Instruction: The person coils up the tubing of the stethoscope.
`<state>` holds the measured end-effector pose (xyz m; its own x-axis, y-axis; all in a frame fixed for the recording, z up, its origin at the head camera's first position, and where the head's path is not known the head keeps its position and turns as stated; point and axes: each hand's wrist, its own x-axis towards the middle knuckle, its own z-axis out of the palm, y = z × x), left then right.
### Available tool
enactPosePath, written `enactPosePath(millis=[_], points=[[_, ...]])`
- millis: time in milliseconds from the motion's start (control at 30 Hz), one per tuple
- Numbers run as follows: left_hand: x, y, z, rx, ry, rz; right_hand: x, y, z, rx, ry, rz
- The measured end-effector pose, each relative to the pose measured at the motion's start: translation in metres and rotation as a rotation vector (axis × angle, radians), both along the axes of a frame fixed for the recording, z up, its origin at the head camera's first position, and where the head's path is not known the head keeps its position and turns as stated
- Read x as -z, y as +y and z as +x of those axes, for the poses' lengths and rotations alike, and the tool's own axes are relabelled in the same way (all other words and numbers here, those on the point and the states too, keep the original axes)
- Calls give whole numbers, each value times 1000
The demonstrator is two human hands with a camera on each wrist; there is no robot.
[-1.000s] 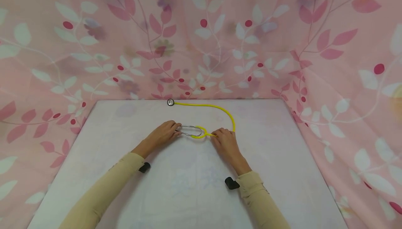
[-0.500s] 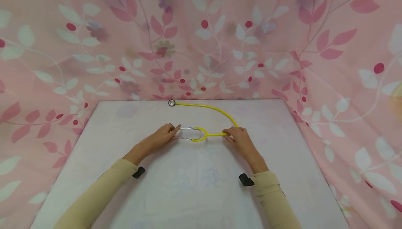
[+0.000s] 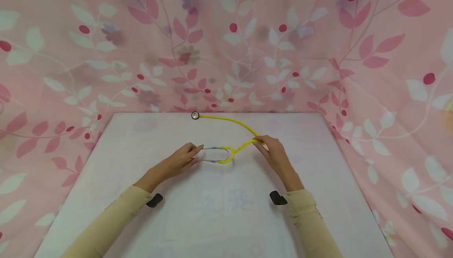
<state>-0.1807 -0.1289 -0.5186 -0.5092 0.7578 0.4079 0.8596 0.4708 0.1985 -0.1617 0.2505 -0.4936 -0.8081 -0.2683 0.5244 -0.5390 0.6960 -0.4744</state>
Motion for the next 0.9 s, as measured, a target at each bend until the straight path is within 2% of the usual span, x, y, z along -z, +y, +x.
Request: enactPosePath(millis=[100,200,300,367,433,600,767,900], points=[[-2,3,3,31,0,27,-9,-15,-9,-50,47,-67],[-7,9,8,52,-16,34,-20,-34,-19,-149,38,-158],[-16,17,14,61,-37,30,-27,-51,-28,-275,-30,-235],[-24,23,17,65,-54,20,-32,-62,-30,-348,-118,-270],[-32,26,21,73,-65,19,-31,-68,-32,-398,-220,-310],[-44,31,23,106,-49,68,-19,-83,-34,-432,-423,-433],[-50,31,22,113,-34,117,-21,-107,-24,-480,-521,-541],[-50,27,21,84,-19,135,-21,-119,-20,-435,-560,-553]])
